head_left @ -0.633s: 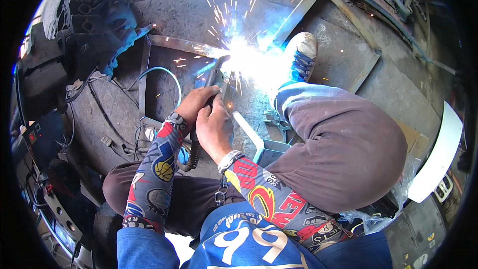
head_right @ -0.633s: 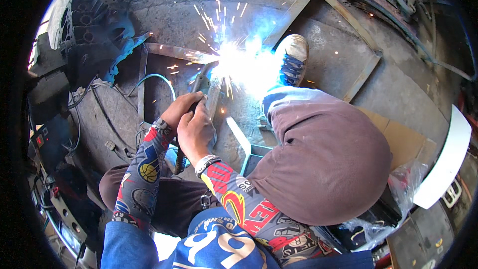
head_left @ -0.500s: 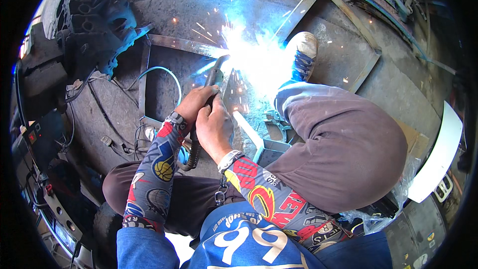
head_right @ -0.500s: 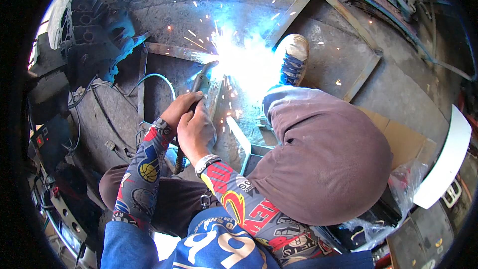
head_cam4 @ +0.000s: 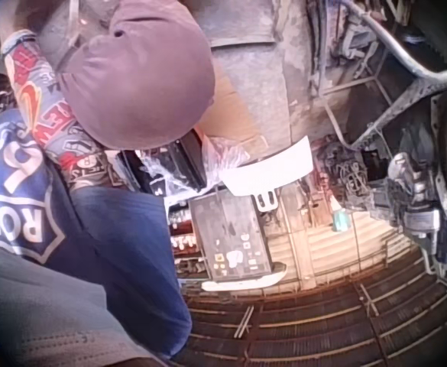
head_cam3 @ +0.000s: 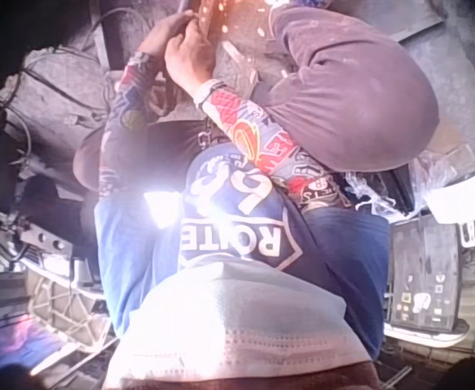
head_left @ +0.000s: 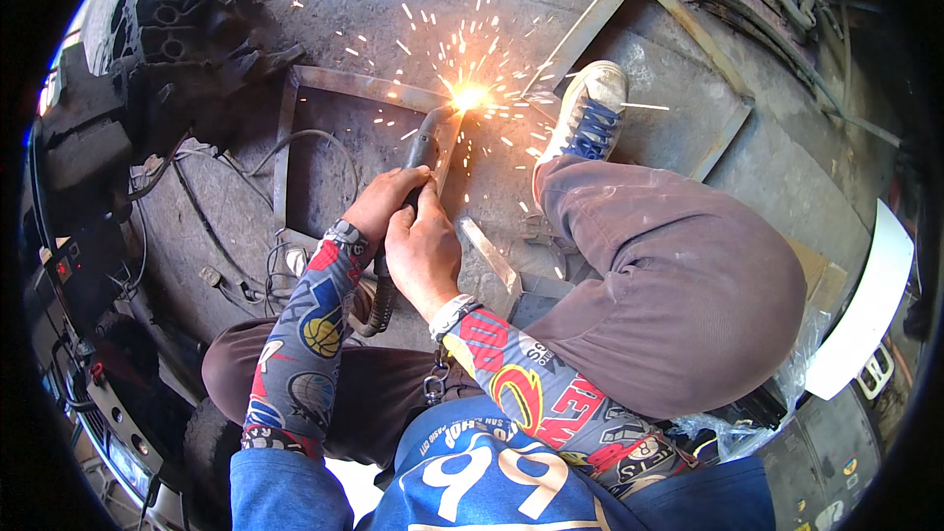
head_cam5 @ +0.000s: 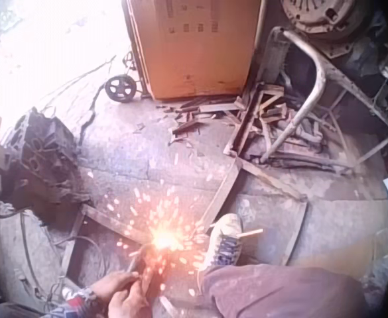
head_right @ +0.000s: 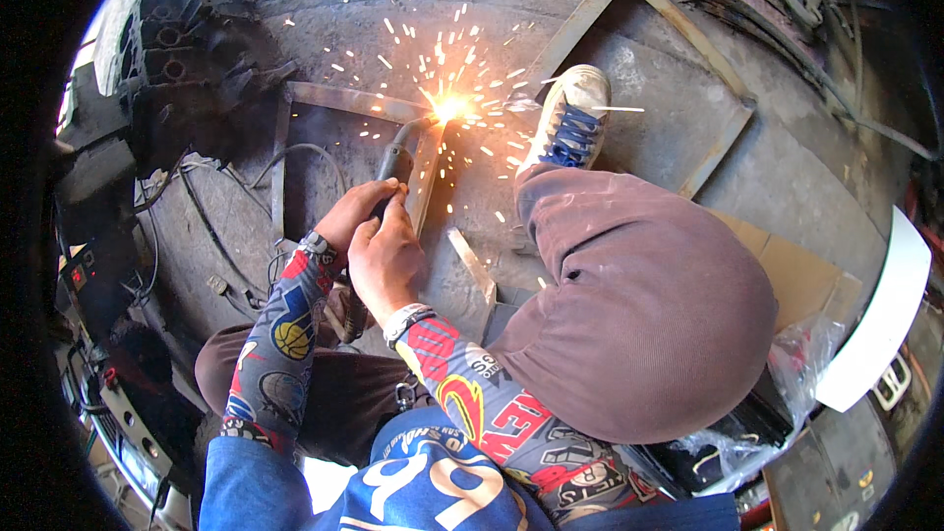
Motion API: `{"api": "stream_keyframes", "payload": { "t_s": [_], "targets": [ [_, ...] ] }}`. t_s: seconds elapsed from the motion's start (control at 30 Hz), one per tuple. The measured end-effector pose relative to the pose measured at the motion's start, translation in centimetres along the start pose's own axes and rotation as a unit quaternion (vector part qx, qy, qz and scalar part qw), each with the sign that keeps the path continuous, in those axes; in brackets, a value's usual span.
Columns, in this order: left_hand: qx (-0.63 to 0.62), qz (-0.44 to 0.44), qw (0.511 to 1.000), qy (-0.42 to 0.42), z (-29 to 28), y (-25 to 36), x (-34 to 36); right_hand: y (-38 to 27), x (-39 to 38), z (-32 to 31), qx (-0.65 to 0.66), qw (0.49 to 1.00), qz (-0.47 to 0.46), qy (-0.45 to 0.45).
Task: The person welds a rectangular metal frame on the floor using a welding torch, then uses a hammer to tap the welds. They switch to an angle grinder to smooth the welded joints, creating sparks.
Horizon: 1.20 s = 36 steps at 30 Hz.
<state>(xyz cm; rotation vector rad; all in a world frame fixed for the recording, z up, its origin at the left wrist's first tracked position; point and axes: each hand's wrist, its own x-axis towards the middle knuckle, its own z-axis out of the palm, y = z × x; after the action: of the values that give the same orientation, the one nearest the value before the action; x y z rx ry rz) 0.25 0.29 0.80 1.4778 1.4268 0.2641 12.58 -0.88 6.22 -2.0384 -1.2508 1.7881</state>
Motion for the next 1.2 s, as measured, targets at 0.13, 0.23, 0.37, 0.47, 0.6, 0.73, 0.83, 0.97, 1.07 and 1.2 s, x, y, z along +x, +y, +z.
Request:
{"api": "stream_keyframes", "payload": {
  "t_s": [0.13,0.23,0.37,0.47,0.6,0.73,0.83,0.97,1.07,1.2],
  "targets": [
    [0.0,0.014,1.0,-0.002,0.1,-0.6,0.1,-0.3,-0.1,-0.1,-0.013,0.999,-0.027,0.04],
    [0.017,0.045,0.999,0.01,0.2,-0.6,0.0,-0.3,-0.2,-0.5,-0.021,1.0,-0.01,0.004],
    [0.002,0.047,0.999,0.018,0.2,-0.1,-0.2,-0.4,-0.3,-0.4,0.01,1.0,-0.003,0.008],
    [-0.019,0.027,0.999,0.007,0.0,0.3,-0.1,-0.4,-0.2,0.0,0.017,0.996,-0.058,0.067],
    [-0.052,-0.026,0.998,-0.013,-0.1,0.3,0.1,-0.3,-0.1,-0.4,-0.005,1.0,0.019,-0.024],
    [-0.016,0.035,0.999,0.017,0.0,0.2,0.2,-0.5,-0.2,-0.6,-0.002,1.0,0.002,-0.003],
    [0.022,0.033,0.999,0.009,0.0,0.3,0.1,-0.6,-0.2,-0.5,-0.007,1.0,-0.016,0.016],
    [-0.034,-0.021,0.999,-0.019,-0.3,0.4,0.1,-0.3,-0.3,-0.4,-0.004,1.0,-0.006,-0.003],
    [-0.06,-0.012,0.998,-0.003,-0.3,0.2,0.0,-0.2,-0.4,-0.2,0.008,0.999,-0.039,0.034],
    [-0.037,0.001,0.999,0.021,0.1,-0.3,-0.3,-0.1,-0.4,0.0,-0.003,0.999,-0.026,0.027]
  ]
}}
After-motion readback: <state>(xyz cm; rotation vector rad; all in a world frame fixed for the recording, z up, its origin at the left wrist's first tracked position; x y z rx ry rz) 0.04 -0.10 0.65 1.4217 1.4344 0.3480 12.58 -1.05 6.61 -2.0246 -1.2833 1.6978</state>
